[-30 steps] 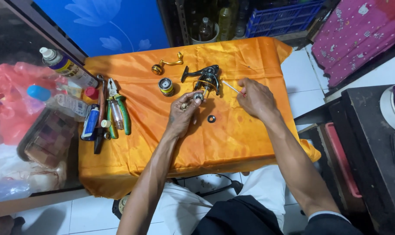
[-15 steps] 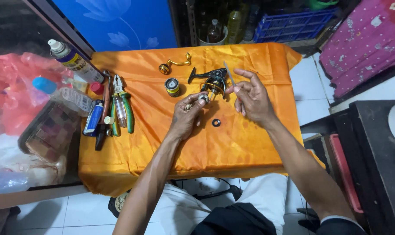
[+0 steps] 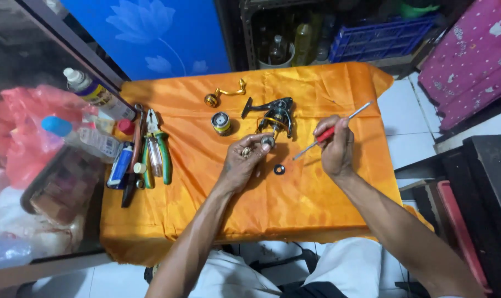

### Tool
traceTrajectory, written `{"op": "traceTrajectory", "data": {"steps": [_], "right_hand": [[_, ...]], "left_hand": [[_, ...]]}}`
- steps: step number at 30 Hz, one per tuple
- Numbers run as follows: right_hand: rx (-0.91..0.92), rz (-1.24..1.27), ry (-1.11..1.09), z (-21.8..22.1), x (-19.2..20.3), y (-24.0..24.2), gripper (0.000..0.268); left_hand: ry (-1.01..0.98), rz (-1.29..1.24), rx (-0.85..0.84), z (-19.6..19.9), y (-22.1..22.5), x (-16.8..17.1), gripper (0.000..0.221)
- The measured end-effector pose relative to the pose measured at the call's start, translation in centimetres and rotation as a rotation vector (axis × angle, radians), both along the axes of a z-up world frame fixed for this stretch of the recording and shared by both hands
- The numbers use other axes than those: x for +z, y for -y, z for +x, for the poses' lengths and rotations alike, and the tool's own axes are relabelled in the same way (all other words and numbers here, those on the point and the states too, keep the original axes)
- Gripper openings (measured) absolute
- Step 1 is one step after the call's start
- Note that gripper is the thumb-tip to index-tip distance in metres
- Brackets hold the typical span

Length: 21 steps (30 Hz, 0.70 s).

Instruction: Repairing and maintaining a fishing reel by lubricating internal components and using a screwdriver for assembly.

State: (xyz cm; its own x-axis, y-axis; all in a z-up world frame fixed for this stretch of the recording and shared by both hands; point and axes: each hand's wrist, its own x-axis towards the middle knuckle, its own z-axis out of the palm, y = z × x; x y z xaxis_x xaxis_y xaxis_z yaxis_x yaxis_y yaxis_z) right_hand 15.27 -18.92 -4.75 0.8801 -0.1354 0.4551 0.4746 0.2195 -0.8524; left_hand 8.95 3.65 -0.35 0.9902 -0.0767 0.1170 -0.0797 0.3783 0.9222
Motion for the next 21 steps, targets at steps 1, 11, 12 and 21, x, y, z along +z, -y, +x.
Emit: {"op": "traceTrajectory", "data": {"steps": [1, 11, 12, 21], "right_hand": [[0.003, -0.001, -0.005, -0.8, 0.1, -0.4, 0.065], [0.034, -0.092, 0.274, -2.4, 1.8, -2.4, 0.029], [0.018, -0.144, 0.315, -2.5, 2.4, -2.4, 0.032], [0.144, -0.228, 0.341, -3.3, 3.8, -2.6, 0.013]], "left_hand": [[-0.005, -0.001, 0.003, -0.2, 0.0, -0.5, 0.029], [0.029, 0.01, -0.019, -0.1, 0.3, -0.4, 0.026], [0.018, 0.001, -0.015, 0.1, 0.3, -0.3, 0.027], [-0.021, -0.057, -0.001, -0.3, 0.2, 0.0, 0.027]]}}
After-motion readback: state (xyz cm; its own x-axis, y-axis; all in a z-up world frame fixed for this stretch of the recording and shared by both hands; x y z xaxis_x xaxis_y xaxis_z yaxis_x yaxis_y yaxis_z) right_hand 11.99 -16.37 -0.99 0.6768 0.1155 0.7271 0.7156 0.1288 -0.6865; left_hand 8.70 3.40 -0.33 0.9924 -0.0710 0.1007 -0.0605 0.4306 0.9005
